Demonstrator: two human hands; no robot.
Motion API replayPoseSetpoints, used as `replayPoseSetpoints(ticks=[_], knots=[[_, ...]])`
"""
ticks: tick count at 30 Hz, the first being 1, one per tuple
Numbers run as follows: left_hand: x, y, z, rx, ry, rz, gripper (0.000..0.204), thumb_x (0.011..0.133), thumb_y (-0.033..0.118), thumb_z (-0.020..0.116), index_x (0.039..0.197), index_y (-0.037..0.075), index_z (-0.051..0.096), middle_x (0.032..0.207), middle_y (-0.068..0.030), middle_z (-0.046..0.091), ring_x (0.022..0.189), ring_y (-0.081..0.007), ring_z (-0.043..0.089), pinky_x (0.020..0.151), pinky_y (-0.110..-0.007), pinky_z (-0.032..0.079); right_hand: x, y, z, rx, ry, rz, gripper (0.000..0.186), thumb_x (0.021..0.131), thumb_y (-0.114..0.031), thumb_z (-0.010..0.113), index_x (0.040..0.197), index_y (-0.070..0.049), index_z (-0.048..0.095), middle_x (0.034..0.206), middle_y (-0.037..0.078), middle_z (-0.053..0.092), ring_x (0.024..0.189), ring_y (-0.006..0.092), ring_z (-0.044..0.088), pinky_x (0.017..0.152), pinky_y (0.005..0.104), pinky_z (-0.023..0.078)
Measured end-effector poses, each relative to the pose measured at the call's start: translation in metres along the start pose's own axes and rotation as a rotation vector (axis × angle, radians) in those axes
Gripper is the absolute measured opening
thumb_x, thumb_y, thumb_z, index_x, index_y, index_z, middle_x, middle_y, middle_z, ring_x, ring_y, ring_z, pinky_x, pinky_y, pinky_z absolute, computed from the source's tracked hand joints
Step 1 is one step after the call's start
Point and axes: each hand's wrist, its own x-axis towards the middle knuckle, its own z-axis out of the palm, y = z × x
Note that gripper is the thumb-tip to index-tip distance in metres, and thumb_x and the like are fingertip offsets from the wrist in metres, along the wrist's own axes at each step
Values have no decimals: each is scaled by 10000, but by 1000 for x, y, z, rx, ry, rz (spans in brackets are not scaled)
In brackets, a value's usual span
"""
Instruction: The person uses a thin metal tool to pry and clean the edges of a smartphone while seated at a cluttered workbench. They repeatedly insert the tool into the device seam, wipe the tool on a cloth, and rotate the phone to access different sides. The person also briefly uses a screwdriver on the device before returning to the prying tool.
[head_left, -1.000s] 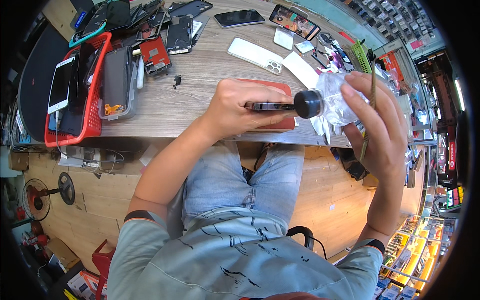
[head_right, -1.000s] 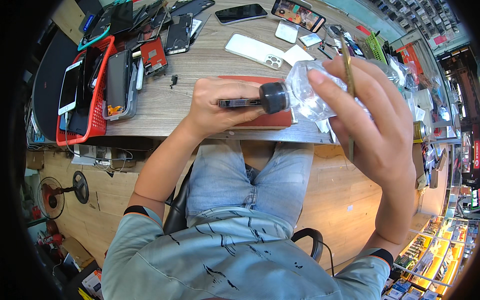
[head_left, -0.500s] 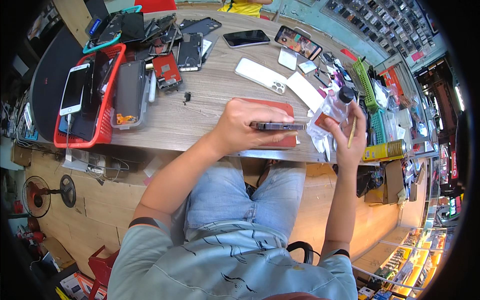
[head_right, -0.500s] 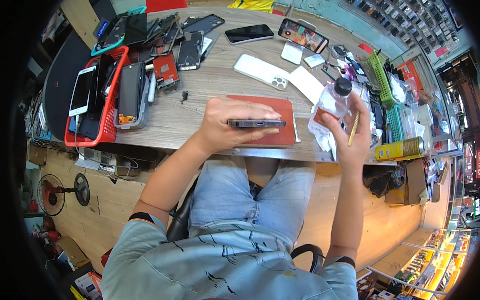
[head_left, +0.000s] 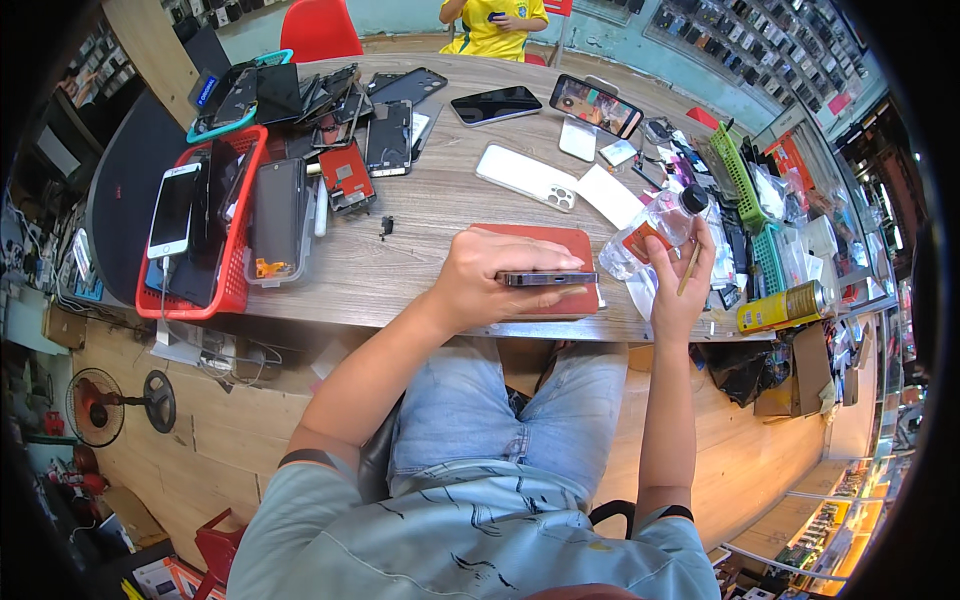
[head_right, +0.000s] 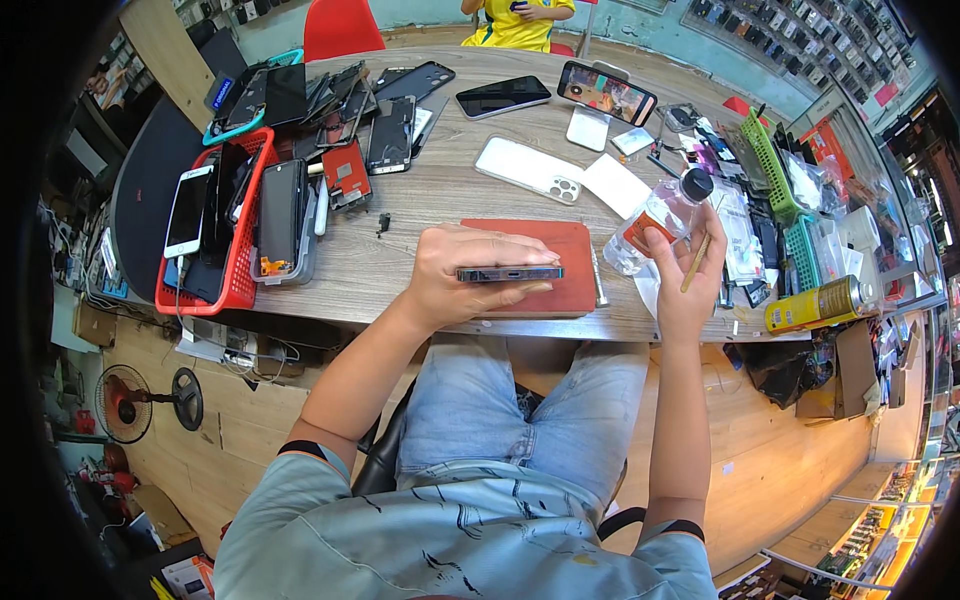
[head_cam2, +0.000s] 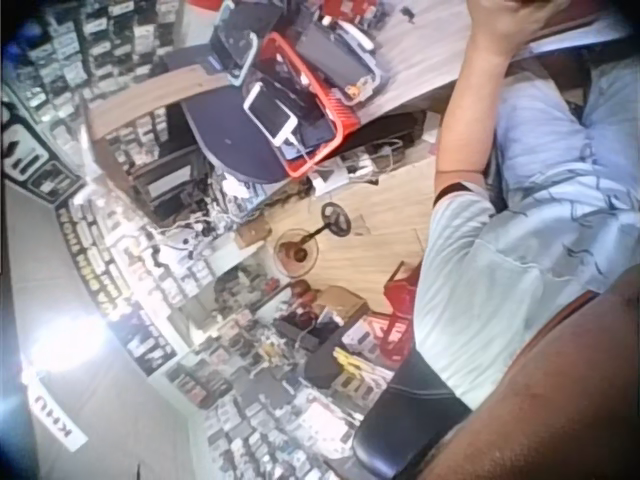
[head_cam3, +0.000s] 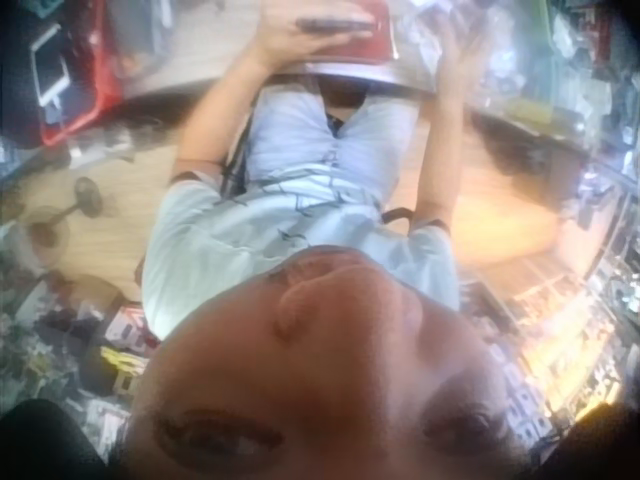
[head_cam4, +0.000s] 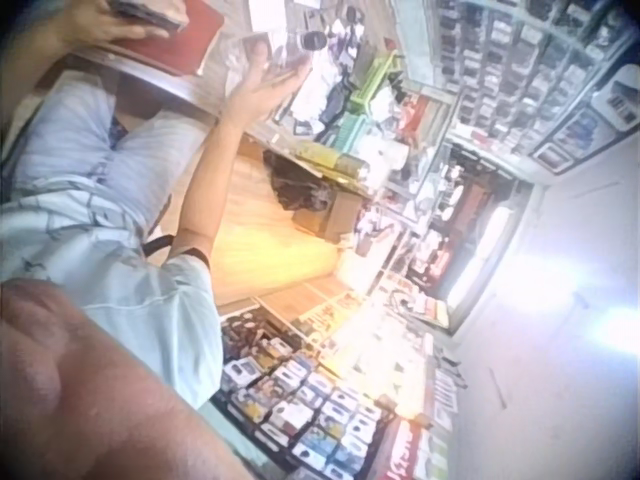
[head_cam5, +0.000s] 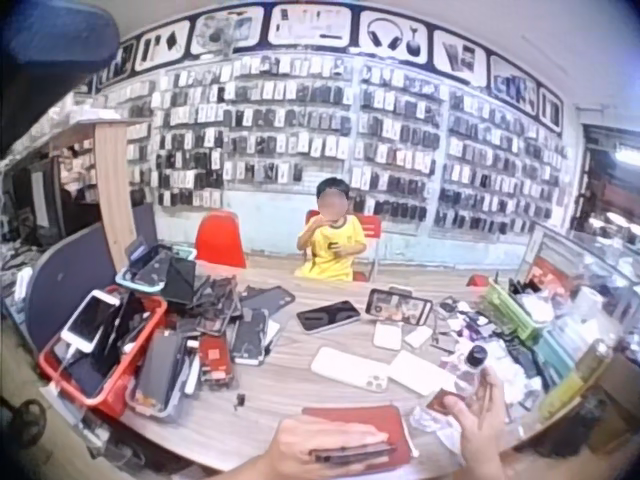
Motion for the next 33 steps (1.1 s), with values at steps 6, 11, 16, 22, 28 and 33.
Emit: replayPoseSetpoints(ticks=[6,11,16,22,28,33], knots=[[1,0,0,-18,-1,5,290,776,33,886,1058,20,817,1033,-141,821,993,-297,806,898,-383,649,-4,-22,-9,-141,-7,-30,695,995,-15,712,1595,13,361,1570,218,461,1485,301,452,1200,449,431],[2,-1,2,-22,3,11,272,783,37,879,1047,19,820,1031,-143,821,995,-294,806,897,-379,648,-7,-45,-37,-147,229,-111,491,1139,-155,510,1564,60,389,1371,237,637,1320,311,617,1140,468,496],[-1,2,-1,23,-14,-27,273,792,61,873,1058,29,825,1041,-140,821,1003,-288,805,900,-381,647,-14,-80,-73,182,32,-97,630,1175,-380,390,1593,89,354,1187,167,660,984,246,673,912,405,569],[0,1,-2,29,-29,-18,307,779,51,867,1083,39,827,1053,-133,822,1026,-289,801,914,-388,644,-22,-119,-35,197,-288,-246,482,1145,-296,477,1388,108,574,1284,211,588,1003,293,698,901,453,595],[0,2,0,40,-20,-35,312,771,43,877,1080,41,828,1047,-133,823,1016,-287,802,904,-383,644,-22,-139,23,368,-439,-114,341,1087,-171,557,1220,112,692,1194,242,672,1060,327,714,968,441,575],[1,2,-1,58,-22,-7,300,773,53,890,1066,39,829,1034,-134,823,988,-285,807,883,-371,645,-13,-143,28,20,-465,-162,290,1014,-142,649,1135,94,768,1137,211,754,1043,298,717,948,407,551]])
